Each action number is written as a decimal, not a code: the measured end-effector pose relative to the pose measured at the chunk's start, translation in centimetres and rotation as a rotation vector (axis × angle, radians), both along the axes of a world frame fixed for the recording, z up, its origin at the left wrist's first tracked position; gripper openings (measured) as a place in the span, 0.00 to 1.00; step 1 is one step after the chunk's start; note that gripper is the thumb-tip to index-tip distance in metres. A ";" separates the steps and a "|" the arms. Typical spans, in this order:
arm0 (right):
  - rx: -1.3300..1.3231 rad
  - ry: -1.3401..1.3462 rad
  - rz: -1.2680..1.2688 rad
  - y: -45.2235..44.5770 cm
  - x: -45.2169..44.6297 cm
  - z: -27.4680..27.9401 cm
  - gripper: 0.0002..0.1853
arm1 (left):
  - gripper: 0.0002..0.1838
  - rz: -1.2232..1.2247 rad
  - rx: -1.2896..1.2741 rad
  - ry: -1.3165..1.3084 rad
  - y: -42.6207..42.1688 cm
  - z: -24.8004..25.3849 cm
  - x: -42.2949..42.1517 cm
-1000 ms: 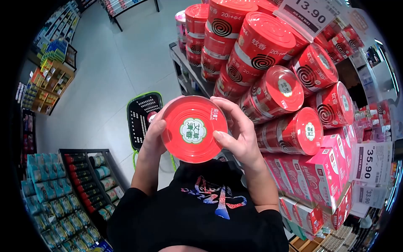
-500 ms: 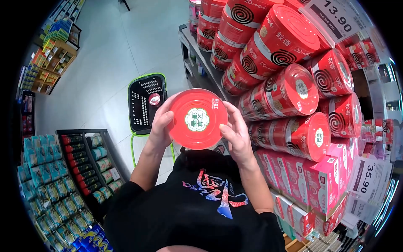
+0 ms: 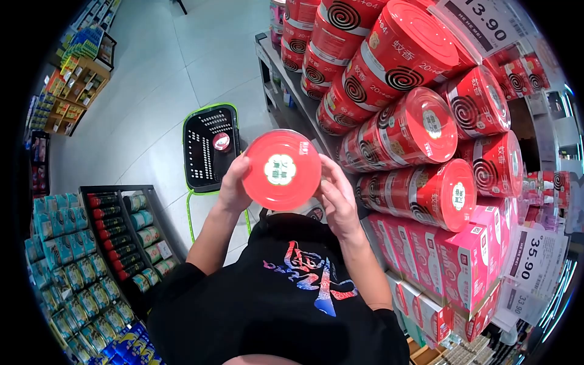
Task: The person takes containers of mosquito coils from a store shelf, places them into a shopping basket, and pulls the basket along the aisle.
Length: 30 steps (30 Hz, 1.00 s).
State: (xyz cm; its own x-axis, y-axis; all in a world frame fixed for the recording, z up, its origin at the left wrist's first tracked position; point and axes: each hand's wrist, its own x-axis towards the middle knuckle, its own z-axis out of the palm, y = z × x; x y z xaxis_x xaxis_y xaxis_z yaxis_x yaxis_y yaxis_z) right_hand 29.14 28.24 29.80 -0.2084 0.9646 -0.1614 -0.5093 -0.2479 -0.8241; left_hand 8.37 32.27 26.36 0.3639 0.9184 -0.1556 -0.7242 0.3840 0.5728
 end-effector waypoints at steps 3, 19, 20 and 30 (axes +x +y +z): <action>0.080 0.052 0.009 -0.3 0.8 0.8 0.31 | 0.30 -0.019 -0.291 -0.338 0.1 -1.0 -0.1; 0.126 -0.180 0.083 -1.1 -0.2 -0.2 0.37 | 0.28 0.021 -0.306 -0.587 -1.9 -4.4 -1.4; 0.092 -0.203 0.098 -1.2 -0.4 -0.3 0.41 | 0.28 0.078 -0.278 -0.478 -2.2 -4.5 -1.5; -0.100 -0.168 0.395 -2.2 0.8 -4.5 0.42 | 0.30 0.126 -0.146 -0.004 -8.5 -5.7 -0.5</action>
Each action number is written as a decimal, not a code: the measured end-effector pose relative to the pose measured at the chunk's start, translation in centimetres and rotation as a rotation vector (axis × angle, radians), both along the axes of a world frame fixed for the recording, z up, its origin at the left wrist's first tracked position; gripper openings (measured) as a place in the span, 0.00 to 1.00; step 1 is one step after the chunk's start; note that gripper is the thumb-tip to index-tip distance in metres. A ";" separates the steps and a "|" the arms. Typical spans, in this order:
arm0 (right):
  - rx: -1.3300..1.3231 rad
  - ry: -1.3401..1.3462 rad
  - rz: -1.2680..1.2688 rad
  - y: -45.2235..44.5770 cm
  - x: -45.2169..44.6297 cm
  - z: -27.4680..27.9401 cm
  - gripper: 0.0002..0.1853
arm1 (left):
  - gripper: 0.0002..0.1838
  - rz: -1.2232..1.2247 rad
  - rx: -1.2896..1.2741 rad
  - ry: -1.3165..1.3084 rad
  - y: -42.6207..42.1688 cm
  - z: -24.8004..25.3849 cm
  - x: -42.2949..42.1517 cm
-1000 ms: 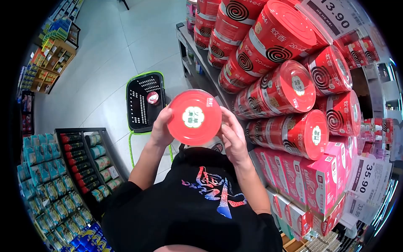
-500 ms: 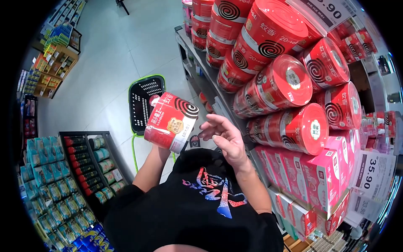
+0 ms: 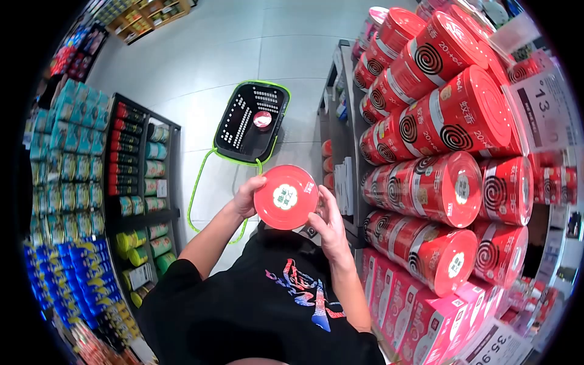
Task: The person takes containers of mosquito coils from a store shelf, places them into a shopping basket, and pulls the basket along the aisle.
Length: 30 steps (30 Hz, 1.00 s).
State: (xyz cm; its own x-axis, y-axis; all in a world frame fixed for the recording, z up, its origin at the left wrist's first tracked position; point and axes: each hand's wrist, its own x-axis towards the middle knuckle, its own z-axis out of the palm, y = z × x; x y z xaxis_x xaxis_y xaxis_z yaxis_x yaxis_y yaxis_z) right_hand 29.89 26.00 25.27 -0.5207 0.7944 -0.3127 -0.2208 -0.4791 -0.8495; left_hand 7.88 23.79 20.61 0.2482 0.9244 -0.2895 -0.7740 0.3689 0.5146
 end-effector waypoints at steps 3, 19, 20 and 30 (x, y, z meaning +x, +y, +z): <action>-0.047 -0.021 0.068 0.1 0.7 -0.4 0.39 | 0.32 0.032 0.063 0.114 -1.9 0.6 2.0; -0.168 0.019 0.296 0.5 -3.8 -2.2 0.29 | 0.32 0.256 -0.097 0.354 -8.2 0.7 0.6; -0.167 -0.017 0.327 0.9 -4.8 -1.8 0.29 | 0.32 0.275 -0.081 0.334 -8.1 0.6 -0.4; -0.175 -0.065 0.590 2.6 -14.7 -3.3 0.35 | 0.36 0.166 0.035 0.657 -8.0 -1.0 -11.9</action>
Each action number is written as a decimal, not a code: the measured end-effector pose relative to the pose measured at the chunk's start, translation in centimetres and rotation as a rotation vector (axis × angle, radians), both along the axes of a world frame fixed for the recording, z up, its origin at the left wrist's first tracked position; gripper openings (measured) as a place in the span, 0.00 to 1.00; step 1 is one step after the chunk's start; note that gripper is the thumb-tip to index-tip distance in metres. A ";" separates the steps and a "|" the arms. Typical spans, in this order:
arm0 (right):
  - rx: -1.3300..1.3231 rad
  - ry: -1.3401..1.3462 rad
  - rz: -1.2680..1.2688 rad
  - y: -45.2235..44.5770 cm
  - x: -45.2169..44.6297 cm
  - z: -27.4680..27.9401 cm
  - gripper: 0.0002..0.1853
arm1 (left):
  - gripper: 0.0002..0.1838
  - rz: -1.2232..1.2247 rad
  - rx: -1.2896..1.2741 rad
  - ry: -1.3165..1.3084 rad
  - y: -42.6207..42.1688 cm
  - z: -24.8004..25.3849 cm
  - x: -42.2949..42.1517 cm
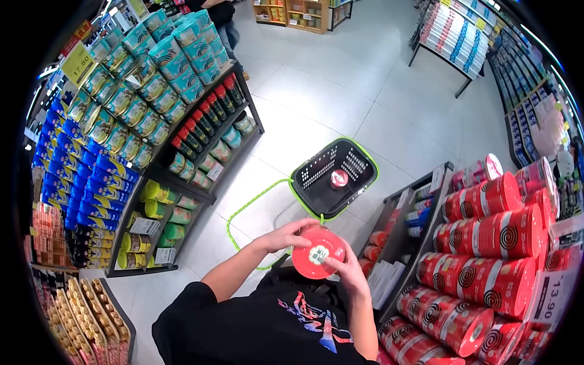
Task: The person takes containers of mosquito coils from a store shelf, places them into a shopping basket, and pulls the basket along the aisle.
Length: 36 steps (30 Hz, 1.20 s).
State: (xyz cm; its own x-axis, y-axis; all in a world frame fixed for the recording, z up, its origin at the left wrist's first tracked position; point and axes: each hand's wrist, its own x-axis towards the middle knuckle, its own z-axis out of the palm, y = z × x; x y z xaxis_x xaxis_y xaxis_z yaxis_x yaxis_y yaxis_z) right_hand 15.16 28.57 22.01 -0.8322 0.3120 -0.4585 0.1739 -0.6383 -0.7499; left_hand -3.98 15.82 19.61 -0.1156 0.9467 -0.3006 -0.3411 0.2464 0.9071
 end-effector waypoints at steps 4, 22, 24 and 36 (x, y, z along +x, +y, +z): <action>-0.038 -0.038 0.064 0.4 -3.0 -0.8 0.35 | 0.34 -0.005 0.003 0.097 0.5 -0.4 -2.6; -0.353 -0.208 0.007 21.2 -18.7 -16.8 0.34 | 0.30 0.716 -0.324 -0.022 17.9 -12.9 -10.0; -0.343 -0.260 -0.003 24.4 -20.1 -21.8 0.34 | 0.31 0.711 -0.480 0.097 19.9 -16.3 -9.9; -0.512 -0.544 -0.379 35.9 -30.0 -58.4 0.24 | 0.27 0.227 -1.039 0.314 19.4 -28.6 -2.5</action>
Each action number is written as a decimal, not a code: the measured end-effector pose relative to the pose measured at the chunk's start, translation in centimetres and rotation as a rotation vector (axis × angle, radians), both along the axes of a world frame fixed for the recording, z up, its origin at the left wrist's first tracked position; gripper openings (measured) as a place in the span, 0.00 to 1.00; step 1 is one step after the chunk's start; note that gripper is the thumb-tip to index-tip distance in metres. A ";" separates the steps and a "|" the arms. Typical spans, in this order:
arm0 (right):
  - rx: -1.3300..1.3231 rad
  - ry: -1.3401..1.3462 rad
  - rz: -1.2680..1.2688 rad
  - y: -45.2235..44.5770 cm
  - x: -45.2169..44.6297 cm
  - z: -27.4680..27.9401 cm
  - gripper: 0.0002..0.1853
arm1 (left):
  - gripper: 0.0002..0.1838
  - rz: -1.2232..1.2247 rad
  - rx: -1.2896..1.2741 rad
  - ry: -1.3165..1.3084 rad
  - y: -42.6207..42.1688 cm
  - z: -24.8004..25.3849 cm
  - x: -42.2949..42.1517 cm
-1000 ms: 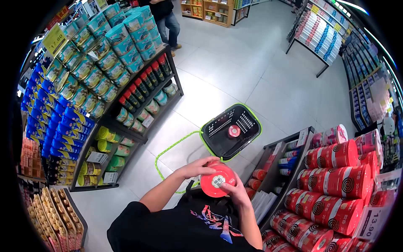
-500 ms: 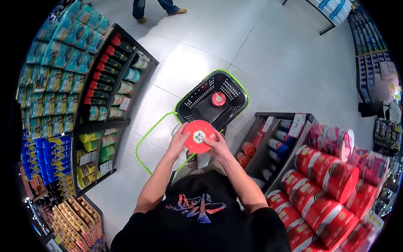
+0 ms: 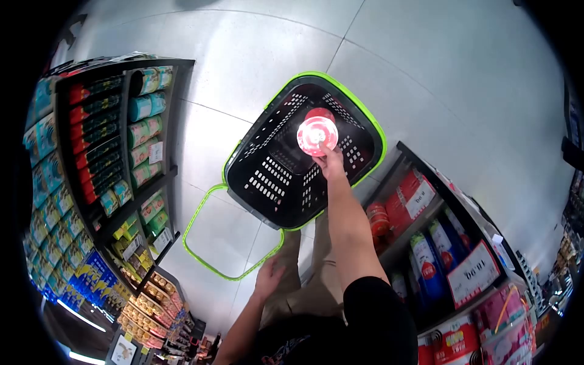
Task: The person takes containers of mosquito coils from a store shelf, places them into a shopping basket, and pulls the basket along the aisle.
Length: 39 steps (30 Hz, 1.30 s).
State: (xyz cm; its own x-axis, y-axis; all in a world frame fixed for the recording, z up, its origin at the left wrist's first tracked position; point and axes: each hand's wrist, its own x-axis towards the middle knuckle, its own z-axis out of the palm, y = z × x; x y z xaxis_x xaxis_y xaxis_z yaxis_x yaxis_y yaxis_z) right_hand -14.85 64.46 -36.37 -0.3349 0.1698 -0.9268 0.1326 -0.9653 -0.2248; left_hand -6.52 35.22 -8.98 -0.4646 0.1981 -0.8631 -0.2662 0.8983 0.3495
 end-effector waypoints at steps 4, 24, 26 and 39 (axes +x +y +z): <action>0.003 -0.100 -0.027 0.6 -0.6 -9.5 0.27 | 0.25 0.194 -0.111 -0.105 -2.4 -2.7 0.9; 0.883 -0.199 0.829 -3.2 0.5 -1.5 0.22 | 0.22 0.550 -0.035 -0.227 -7.4 1.3 1.0; 0.983 -0.026 0.867 -5.0 2.4 2.1 0.15 | 0.21 0.606 0.026 -0.231 -9.7 1.8 1.1; 0.809 -0.794 0.837 -29.2 34.4 20.9 0.10 | 0.26 -0.227 -0.102 0.074 -31.3 -1.3 1.4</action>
State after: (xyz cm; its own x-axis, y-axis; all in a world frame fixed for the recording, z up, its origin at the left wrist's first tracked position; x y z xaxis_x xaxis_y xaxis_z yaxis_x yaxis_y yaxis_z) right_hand 19.53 35.24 -15.44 -0.0425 0.7526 -0.6571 0.9467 -0.1799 -0.2673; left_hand -5.14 3.93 -10.32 -0.4803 0.2186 -0.8494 -0.0307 0.9637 0.2654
